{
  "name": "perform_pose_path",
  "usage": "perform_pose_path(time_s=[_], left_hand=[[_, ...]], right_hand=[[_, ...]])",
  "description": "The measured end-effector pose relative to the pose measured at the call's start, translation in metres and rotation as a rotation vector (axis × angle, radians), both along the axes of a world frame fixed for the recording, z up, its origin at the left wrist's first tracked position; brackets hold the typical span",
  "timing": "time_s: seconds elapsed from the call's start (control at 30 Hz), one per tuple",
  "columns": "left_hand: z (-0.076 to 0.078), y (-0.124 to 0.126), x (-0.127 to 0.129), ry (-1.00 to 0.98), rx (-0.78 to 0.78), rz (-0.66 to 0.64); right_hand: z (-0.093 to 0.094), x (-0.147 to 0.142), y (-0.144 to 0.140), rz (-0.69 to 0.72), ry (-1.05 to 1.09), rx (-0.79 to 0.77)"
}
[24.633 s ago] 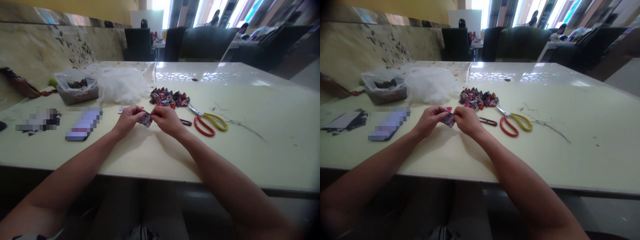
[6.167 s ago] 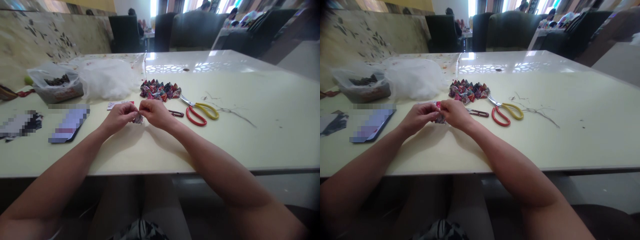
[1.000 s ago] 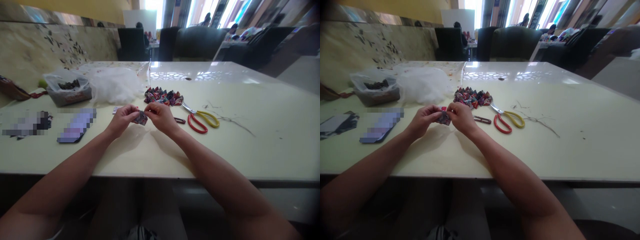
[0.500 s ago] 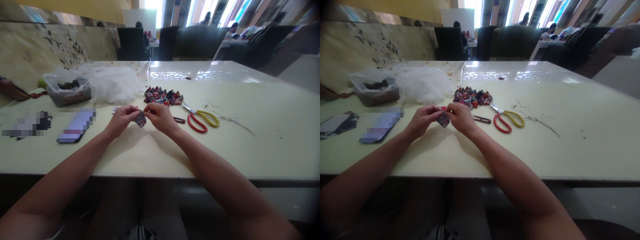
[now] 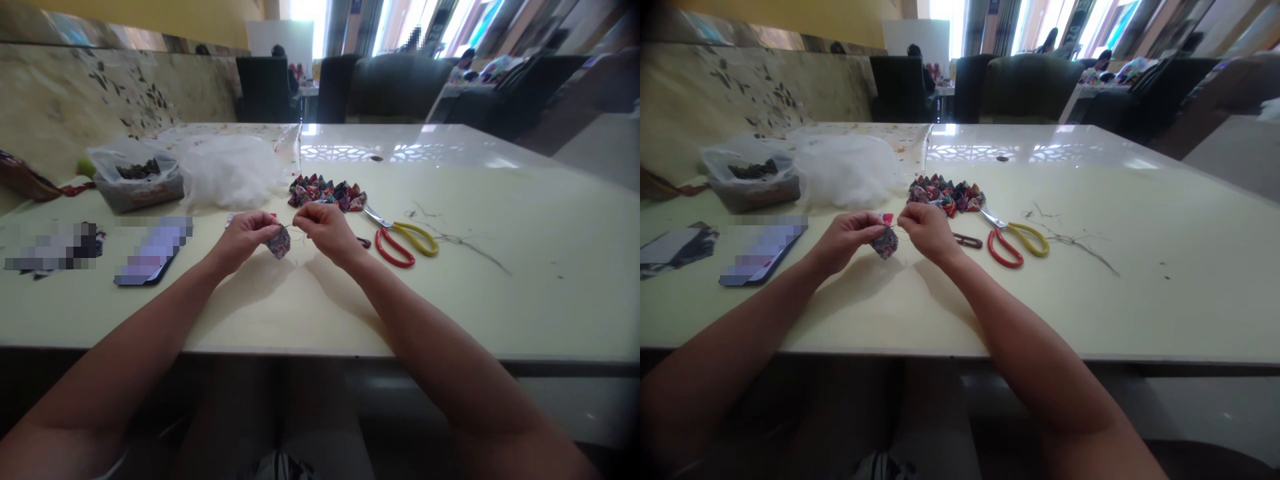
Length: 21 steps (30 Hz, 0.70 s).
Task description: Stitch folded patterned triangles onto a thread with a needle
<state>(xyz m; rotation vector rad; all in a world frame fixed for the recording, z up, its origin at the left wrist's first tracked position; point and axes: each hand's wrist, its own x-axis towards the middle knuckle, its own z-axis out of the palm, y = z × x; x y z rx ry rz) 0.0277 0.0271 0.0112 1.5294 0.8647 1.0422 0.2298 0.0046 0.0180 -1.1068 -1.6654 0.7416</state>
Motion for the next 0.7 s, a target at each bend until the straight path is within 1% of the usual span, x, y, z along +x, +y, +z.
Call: perform_pose_path(time_s=[0.07, 0.1, 0.2, 0.27, 0.37, 0.43, 0.57, 0.63, 0.7], left_hand=[[0.001, 0.000, 0.000, -0.051, -0.101, -0.038], [0.001, 0.001, -0.001, -0.089, -0.158, -0.050], [0.000, 0.003, -0.002, -0.185, -0.280, -0.058], [-0.001, 0.004, -0.002, -0.209, -0.311, -0.065], [-0.004, 0.004, -0.001, -0.225, -0.329, -0.105], [-0.005, 0.003, 0.001, -0.232, -0.341, -0.130], [-0.005, -0.001, 0.005, -0.241, -0.384, -0.157], [-0.005, -0.003, 0.006, -0.235, -0.406, -0.167], [-0.005, -0.004, 0.007, -0.214, -0.407, -0.169]], right_hand=[[-0.001, 0.001, 0.002, 0.001, 0.039, -0.018], [-0.001, 0.002, 0.003, -0.018, 0.037, -0.001], [0.000, 0.002, 0.003, -0.080, -0.001, 0.114], [0.002, 0.001, 0.001, -0.053, -0.011, 0.165], [0.003, -0.005, -0.004, 0.045, 0.002, 0.178], [0.004, -0.008, -0.007, 0.078, 0.010, 0.179], [0.003, -0.010, -0.009, 0.085, 0.019, 0.208], [0.003, -0.008, -0.008, 0.060, 0.014, 0.216], [0.003, -0.006, -0.007, 0.022, 0.023, 0.193]])
